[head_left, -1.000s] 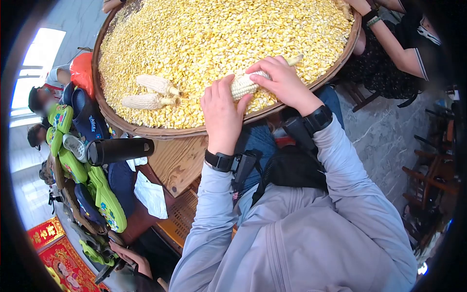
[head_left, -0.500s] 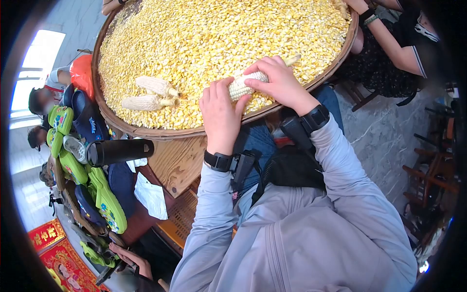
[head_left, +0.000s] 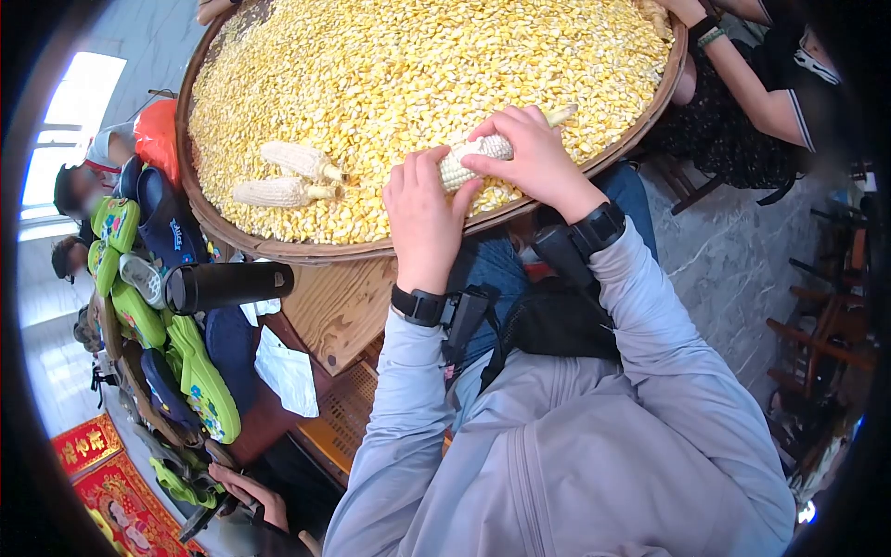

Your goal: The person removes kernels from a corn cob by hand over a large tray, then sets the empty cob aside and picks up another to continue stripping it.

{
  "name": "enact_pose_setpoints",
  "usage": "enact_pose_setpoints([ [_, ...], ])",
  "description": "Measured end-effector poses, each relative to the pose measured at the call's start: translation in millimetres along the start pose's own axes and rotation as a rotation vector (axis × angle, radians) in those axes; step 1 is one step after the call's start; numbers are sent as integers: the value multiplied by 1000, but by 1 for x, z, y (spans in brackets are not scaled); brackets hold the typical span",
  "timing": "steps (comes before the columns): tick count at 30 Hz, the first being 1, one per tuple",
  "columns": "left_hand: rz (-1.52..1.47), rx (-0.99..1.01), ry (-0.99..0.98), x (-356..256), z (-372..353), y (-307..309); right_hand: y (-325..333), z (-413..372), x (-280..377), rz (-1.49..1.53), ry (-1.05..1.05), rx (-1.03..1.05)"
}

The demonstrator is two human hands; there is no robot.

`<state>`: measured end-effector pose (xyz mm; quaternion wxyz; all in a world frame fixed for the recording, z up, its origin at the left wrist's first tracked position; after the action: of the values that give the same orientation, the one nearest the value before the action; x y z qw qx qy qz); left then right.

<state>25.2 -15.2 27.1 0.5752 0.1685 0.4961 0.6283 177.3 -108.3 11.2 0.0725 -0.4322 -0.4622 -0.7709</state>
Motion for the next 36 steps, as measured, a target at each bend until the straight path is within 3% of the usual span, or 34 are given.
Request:
enact_pose_setpoints([
  [10,-2,31,17,-3,0,0,-12,5,2,-124,-186,-82],
  [13,1,10,21,-1,-1,-1,-9,4,-1,-65,-175,-32],
  [15,-16,-9,2,0,-1,0,-6,1,-1,26,-39,-72],
  [19,-5,-12,4,-1,0,-1,-4,-2,5,-34,29,-142],
  [21,-29,-4,7,-1,0,0,-6,1,3,-87,-114,-83],
  [25,-44,-10,14,1,-2,-3,-9,2,13,-187,-150,-127],
  [28,-2,3,33,-2,-1,-2,-11,5,3,-115,-121,-122],
  [30,77,-95,-33,-6,-1,0,-10,4,-3,209,-139,-157],
  [33,77,-84,-63,-7,0,3,-10,3,-4,348,-96,-215],
  [36,50,-77,-84,-3,-2,0,-9,3,-4,290,-75,-208],
])
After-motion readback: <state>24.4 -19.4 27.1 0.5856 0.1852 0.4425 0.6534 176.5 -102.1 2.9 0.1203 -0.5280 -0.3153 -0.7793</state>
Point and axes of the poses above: each hand's wrist, its own z-axis towards the middle knuckle, its own y-axis out of the back of the hand, x = y × z, the point moved 3 cm from there along z, towards the middle knuckle, and after that the axes turned 6 degrees about -y, right-handed, at the moved point
